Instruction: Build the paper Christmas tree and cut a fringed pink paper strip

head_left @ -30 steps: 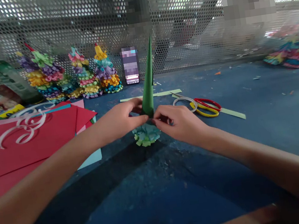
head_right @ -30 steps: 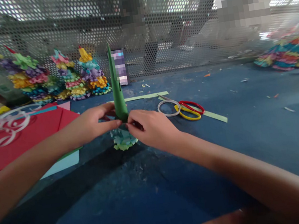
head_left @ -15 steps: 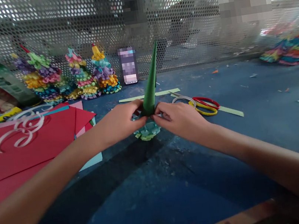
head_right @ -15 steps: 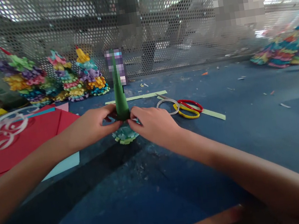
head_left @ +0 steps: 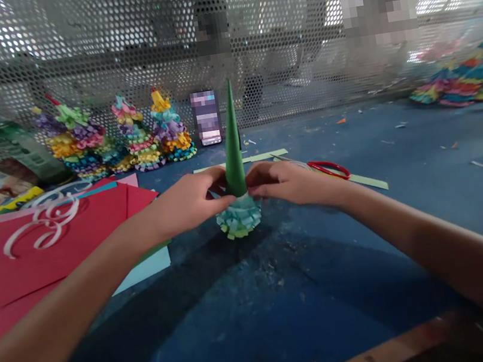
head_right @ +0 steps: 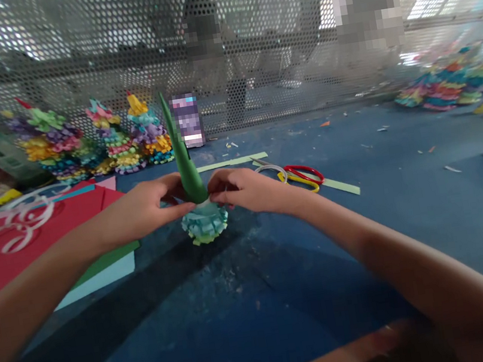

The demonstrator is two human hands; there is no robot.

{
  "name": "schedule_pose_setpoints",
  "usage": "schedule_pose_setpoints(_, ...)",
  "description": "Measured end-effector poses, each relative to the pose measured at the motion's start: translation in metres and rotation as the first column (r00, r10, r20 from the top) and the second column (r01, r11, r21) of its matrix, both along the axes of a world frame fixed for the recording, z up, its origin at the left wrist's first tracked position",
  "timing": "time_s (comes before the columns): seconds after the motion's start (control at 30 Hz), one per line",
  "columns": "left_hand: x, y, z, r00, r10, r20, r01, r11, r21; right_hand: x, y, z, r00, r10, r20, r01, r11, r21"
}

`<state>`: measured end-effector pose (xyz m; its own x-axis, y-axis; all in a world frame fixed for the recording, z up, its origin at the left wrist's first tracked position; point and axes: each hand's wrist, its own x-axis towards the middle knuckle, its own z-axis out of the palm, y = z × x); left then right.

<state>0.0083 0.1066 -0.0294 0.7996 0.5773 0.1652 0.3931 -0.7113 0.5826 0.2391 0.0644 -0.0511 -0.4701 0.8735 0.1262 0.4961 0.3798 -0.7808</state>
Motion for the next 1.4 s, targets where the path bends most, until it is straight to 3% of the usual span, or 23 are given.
schedule_pose_setpoints(0.17,0.0,-0.001,0.003,0.993,-0.089,0.077,0.1,0.983,-0.152,0.002,0.001,-0.004,0.974,-0.051,-0.222,0.026,0.993,-0.114)
schedule_pose_setpoints(0.33,-0.003,-0.001,0.005,0.96,-0.013,0.279,0.072,0.977,-0.203,0.024,0.012,-0.008,0.879,-0.337,-0.338,0.272,0.936,-0.224)
schedule_pose_setpoints(0.5,-0.002,-0.005,0.005,0.855,0.12,0.505,-0.048,0.987,-0.154,0.031,0.009,-0.008,0.916,-0.264,-0.303,0.096,0.876,-0.472)
schedule_pose_setpoints(0.6,-0.002,-0.006,0.003,0.819,0.126,0.56,-0.078,0.991,-0.11,0.015,0.001,-0.004,0.832,-0.292,-0.472,-0.01,0.842,-0.539)
schedule_pose_setpoints(0.73,-0.004,-0.001,0.001,0.852,0.028,0.523,-0.008,0.999,-0.04,-0.001,-0.005,0.002,0.637,-0.376,-0.673,0.001,0.874,-0.486)
schedule_pose_setpoints(0.9,-0.005,0.009,-0.007,0.874,0.074,0.481,-0.106,0.994,0.039,0.002,-0.006,0.006,0.576,-0.383,-0.722,0.061,0.901,-0.429)
schedule_pose_setpoints(1.07,-0.005,0.01,-0.007,0.822,0.243,0.516,-0.178,0.969,-0.172,0.003,-0.008,0.002,0.616,-0.292,-0.731,-0.113,0.886,-0.449)
schedule_pose_setpoints(1.23,-0.007,0.011,0.004,0.773,0.312,0.553,-0.132,0.931,-0.341,-0.007,-0.013,0.0,0.611,-0.23,-0.757,-0.143,0.909,-0.392)
schedule_pose_setpoints(1.33,-0.014,0.02,0.011,0.806,0.321,0.498,-0.206,0.94,-0.273,-0.011,-0.02,-0.002,0.684,-0.12,-0.719,-0.025,0.982,-0.187)
schedule_pose_setpoints(1.4,-0.02,0.023,0.017,0.812,0.385,0.438,-0.364,0.922,-0.134,-0.011,-0.025,-0.004,0.822,-0.034,-0.569,0.061,0.998,0.028)
